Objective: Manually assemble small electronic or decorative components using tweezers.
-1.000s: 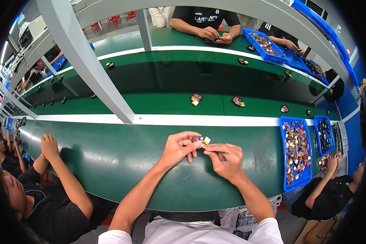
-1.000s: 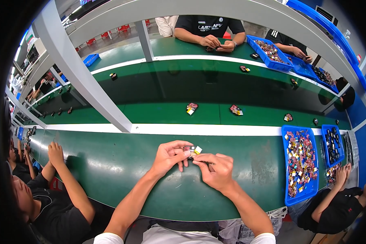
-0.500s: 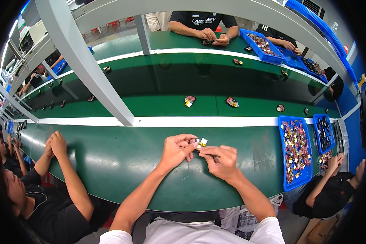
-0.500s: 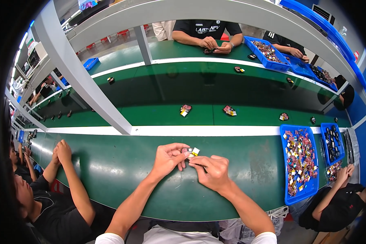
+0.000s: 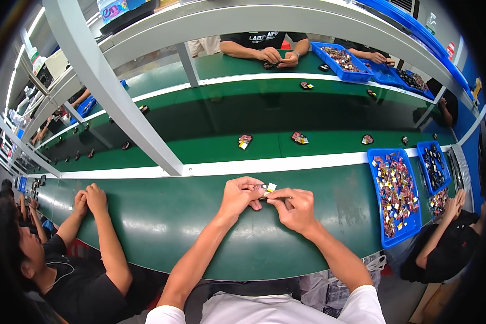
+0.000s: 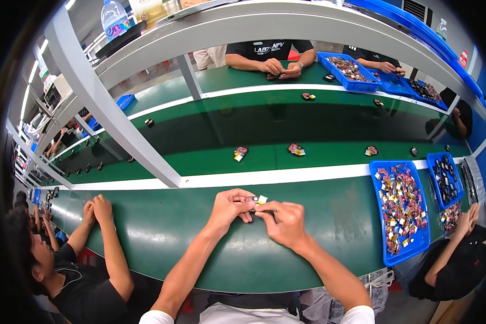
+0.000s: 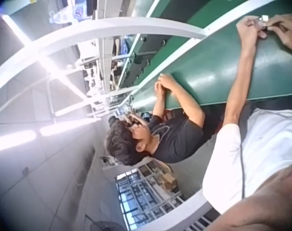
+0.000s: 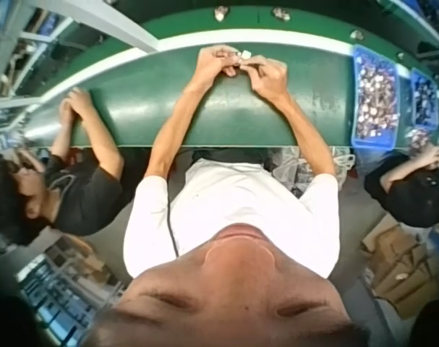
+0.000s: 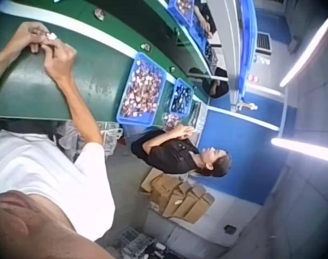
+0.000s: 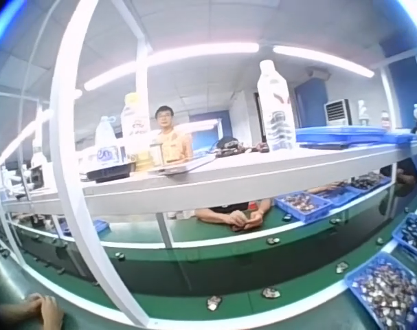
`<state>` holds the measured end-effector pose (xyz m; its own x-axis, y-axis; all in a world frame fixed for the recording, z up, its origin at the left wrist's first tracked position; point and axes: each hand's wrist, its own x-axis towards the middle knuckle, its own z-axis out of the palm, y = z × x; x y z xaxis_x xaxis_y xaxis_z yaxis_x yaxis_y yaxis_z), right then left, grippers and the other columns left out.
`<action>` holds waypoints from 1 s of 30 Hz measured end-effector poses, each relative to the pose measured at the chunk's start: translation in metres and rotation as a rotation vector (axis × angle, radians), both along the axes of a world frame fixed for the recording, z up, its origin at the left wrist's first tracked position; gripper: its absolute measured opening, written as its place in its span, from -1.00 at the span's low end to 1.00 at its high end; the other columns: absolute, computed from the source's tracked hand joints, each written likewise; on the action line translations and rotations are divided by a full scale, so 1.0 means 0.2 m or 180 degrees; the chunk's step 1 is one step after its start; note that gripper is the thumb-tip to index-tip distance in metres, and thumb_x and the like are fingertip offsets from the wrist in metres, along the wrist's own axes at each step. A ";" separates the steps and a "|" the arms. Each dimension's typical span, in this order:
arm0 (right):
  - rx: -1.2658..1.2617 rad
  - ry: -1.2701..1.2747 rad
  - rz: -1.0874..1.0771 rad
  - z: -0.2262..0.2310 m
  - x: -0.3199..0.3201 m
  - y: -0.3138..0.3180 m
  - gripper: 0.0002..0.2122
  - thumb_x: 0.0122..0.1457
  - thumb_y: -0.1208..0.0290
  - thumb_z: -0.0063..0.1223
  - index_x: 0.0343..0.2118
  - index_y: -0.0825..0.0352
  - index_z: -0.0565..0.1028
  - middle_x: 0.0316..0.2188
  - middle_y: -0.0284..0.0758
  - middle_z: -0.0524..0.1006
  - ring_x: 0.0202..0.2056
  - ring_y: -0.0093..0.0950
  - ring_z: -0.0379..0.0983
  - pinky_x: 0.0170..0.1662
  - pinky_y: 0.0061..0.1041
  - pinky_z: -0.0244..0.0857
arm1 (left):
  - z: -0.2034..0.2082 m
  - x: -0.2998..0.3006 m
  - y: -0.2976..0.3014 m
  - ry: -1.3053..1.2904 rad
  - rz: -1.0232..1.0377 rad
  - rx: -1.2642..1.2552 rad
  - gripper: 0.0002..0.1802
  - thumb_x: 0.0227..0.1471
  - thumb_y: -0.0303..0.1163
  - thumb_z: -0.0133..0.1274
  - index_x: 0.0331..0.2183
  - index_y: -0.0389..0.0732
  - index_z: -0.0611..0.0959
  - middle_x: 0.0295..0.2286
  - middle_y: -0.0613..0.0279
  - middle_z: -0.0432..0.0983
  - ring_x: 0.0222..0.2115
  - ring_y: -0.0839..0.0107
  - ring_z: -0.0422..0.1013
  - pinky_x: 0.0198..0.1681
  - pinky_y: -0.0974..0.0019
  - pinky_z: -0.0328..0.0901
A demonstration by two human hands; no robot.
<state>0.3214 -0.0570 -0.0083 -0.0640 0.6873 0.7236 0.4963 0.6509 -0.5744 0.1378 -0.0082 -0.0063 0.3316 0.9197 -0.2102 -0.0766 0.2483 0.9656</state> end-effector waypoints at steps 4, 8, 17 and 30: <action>-0.0244 0.0298 -0.0108 0.02 0.03 0.01 -0.90 -0.07 0.62 0.35 -0.47 0.35 0.63 -0.66 -0.38 0.50 -0.79 -0.63 0.12 -0.66 -0.56 0.02 | 0.04 -0.01 0.03 -0.0250 -0.0181 -0.0317 -0.71 0.11 -0.54 0.17 -0.12 -0.48 0.59 -0.40 0.06 0.60 -0.55 0.39 0.56 -0.51 0.44 0.47; -0.0342 0.0406 -0.0120 0.03 0.05 0.02 -0.94 -0.06 0.66 0.33 -0.53 0.42 0.63 -0.47 -0.33 0.68 -0.79 -0.68 0.13 -0.67 -0.59 0.01 | 0.08 0.00 0.04 -0.0345 -0.0198 -0.0361 -0.67 0.13 -0.49 0.18 -0.09 -0.48 0.59 -0.38 0.05 0.60 -0.52 0.37 0.57 -0.48 0.44 0.48; 0.0076 0.0091 -0.0024 0.02 0.04 0.02 -0.87 -0.10 0.66 0.33 -0.46 0.31 0.63 -0.51 -0.40 0.68 -0.78 -0.65 0.22 -0.61 -0.58 0.12 | 0.02 0.04 0.03 -0.0294 0.0080 -0.0164 -0.77 0.08 -0.60 0.14 -0.19 -0.50 0.62 -0.45 0.07 0.59 -0.62 0.38 0.54 -0.58 0.44 0.43; 0.0116 0.0103 -0.0005 0.00 0.05 0.03 -0.85 -0.11 0.65 0.35 -0.47 0.29 0.61 -0.51 -0.41 0.67 -0.77 -0.63 0.27 -0.59 -0.58 0.11 | 0.06 0.04 0.04 -0.0249 0.0046 -0.0402 -0.81 0.06 -0.60 0.16 -0.23 -0.43 0.60 -0.46 0.10 0.59 -0.63 0.43 0.51 -0.60 0.46 0.39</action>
<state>0.3314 -0.0517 -0.0074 -0.0392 0.6606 0.7497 0.4789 0.6710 -0.5661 0.1457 -0.0002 0.0050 0.3385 0.8923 -0.2986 -0.1547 0.3658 0.9178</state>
